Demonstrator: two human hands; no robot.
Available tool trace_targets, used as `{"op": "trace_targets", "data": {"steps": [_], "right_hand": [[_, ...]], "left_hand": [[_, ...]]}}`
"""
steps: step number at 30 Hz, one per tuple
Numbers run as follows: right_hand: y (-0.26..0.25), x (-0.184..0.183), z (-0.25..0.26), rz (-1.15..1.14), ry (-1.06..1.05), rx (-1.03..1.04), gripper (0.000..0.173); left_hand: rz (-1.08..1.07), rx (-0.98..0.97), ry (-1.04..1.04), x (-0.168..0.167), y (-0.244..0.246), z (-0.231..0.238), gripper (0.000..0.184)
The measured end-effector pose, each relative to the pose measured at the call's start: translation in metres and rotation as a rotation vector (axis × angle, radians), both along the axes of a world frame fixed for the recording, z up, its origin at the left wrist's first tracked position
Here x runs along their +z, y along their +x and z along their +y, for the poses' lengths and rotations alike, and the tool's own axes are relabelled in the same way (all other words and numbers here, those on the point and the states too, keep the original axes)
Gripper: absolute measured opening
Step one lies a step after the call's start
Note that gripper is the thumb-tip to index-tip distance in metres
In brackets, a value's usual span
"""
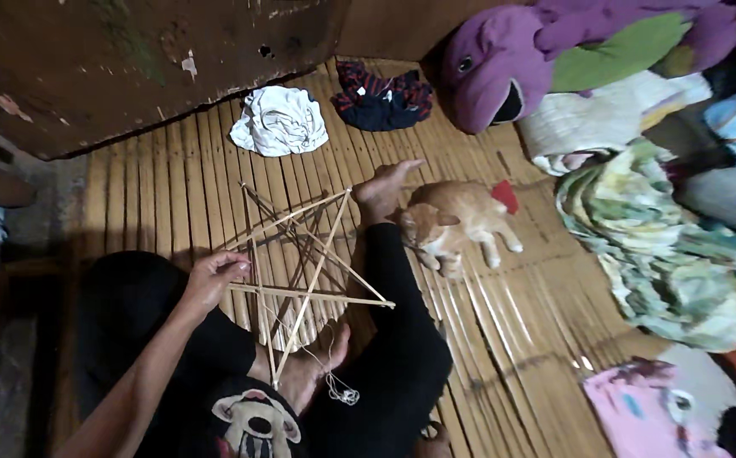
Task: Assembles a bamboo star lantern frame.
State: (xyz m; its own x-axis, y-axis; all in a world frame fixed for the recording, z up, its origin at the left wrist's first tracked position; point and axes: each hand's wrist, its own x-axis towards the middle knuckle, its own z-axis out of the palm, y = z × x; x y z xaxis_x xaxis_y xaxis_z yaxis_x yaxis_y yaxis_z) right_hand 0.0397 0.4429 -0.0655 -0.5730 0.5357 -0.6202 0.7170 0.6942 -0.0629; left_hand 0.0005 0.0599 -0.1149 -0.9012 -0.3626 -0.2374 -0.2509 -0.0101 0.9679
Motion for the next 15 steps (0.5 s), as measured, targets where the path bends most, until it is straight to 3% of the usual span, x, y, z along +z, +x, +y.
{"op": "trace_targets", "data": {"steps": [1,2,3,4,6,8,10,15], "right_hand": [[0.020,-0.047,0.041,0.275,0.043,0.011,0.055],[0.027,-0.069,0.070,0.458,0.032,0.046,0.059],[0.023,-0.065,0.083,0.595,-0.011,0.102,0.061],[0.013,-0.044,0.083,0.741,-0.063,0.183,0.059],[-0.016,0.033,0.050,1.007,-0.244,0.376,0.051],[-0.050,0.141,-0.033,0.932,-0.473,0.576,0.042],[-0.065,0.221,-0.123,0.605,-0.534,0.654,0.035],[-0.034,0.231,-0.142,0.412,-0.390,0.870,0.040]], "left_hand": [[-0.007,0.010,0.003,-0.002,0.000,-0.001,0.012],[-0.007,0.021,0.008,-0.003,0.000,-0.003,0.012],[-0.005,0.036,0.014,-0.003,0.000,-0.004,0.012],[-0.004,0.049,0.018,-0.004,0.001,-0.004,0.012],[-0.009,0.061,0.002,-0.007,0.001,-0.003,0.011],[-0.029,0.034,-0.061,-0.011,0.000,-0.002,0.012],[-0.023,-0.018,-0.148,-0.018,0.001,0.000,0.013],[-0.056,-0.100,-0.318,-0.021,0.002,0.003,0.018]]}}
